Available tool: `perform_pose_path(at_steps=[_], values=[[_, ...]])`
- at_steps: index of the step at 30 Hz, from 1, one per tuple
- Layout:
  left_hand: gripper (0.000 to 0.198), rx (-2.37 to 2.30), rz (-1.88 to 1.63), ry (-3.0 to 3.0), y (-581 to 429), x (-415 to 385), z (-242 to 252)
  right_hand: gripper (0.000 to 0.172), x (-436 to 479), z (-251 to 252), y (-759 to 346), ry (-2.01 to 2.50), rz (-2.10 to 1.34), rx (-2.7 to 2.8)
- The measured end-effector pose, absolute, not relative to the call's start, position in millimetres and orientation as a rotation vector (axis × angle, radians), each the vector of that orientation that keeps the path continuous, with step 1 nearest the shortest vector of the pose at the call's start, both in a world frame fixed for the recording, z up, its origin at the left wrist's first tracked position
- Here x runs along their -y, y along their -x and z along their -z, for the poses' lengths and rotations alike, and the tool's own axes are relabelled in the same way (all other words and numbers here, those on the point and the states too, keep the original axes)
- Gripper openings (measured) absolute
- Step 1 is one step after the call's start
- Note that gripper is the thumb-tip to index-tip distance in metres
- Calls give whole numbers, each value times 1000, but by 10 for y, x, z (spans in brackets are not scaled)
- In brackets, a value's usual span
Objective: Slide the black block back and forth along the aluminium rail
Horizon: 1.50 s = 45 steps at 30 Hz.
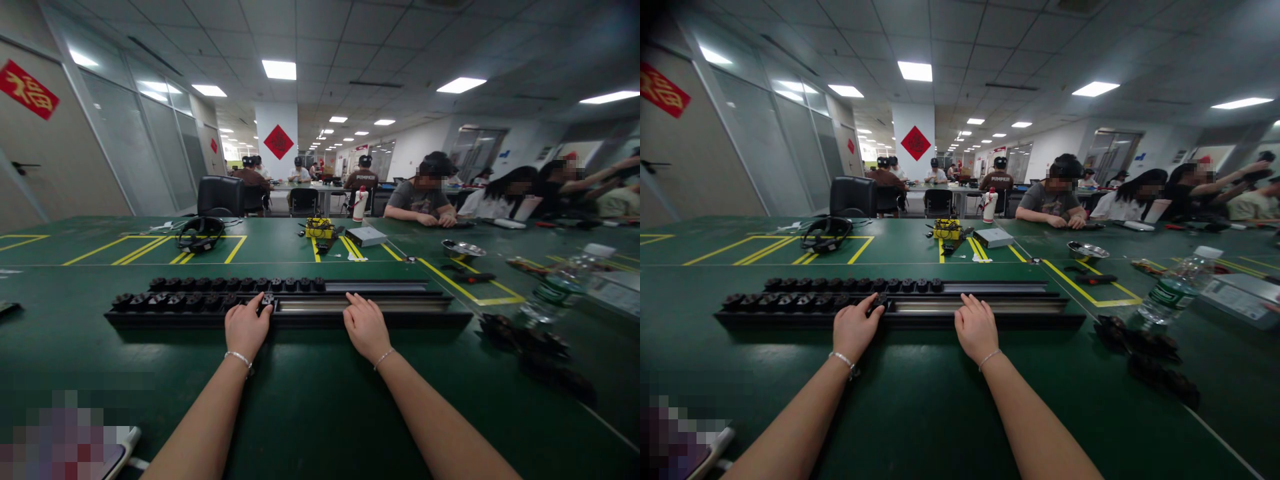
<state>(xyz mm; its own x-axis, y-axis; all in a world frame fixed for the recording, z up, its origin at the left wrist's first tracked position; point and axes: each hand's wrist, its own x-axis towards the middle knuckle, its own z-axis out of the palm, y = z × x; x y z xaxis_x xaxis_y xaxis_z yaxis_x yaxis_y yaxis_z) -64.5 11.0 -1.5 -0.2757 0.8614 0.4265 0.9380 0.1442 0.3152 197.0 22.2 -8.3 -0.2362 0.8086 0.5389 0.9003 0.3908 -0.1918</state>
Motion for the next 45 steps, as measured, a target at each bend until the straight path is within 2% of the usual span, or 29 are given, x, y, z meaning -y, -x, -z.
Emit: perform_pose_path(at_steps=[45], values=[[43,2263,846,1823,635,-97,-8,34,-230,89,-1970,1458,214,2092]])
